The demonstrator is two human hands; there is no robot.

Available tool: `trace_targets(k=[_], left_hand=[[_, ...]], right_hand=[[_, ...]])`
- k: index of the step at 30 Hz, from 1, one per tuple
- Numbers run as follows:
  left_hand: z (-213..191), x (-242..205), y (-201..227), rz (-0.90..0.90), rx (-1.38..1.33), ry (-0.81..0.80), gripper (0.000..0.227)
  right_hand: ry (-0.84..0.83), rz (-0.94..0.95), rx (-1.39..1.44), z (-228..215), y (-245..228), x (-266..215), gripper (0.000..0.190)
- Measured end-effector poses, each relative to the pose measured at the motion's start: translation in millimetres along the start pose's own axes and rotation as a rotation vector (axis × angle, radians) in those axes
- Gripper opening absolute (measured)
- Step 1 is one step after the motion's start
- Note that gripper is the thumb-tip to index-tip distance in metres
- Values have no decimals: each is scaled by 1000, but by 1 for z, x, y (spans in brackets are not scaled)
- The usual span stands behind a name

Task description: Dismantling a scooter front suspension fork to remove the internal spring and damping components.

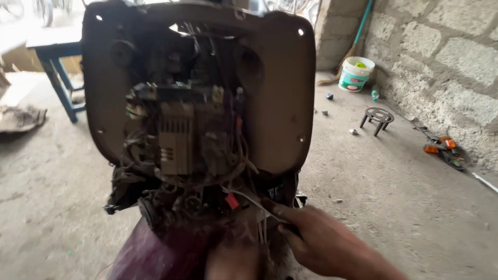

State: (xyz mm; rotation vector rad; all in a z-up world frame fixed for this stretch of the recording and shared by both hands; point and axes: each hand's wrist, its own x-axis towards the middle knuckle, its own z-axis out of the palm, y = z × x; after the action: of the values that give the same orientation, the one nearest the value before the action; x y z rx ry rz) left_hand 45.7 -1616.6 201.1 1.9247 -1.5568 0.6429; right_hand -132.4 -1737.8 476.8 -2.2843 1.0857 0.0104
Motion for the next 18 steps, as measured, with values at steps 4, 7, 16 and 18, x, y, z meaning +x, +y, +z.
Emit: trace_targets(k=[4,7,16,18], left_hand=[[-76,114,23,-91,-166,132,41],[-73,104,15,36,-58,192,61],[-57,100,-10,96,-122,329,63],[-46,100,-15,123,-132,359,63]], right_hand=[[45,-41,-109,11,-8,-9,59],[52,63,-143,14,-19,-22,70],[137,-145,-184,-3,-29,-10,55],[275,-271,-289,9,-3,17,52]])
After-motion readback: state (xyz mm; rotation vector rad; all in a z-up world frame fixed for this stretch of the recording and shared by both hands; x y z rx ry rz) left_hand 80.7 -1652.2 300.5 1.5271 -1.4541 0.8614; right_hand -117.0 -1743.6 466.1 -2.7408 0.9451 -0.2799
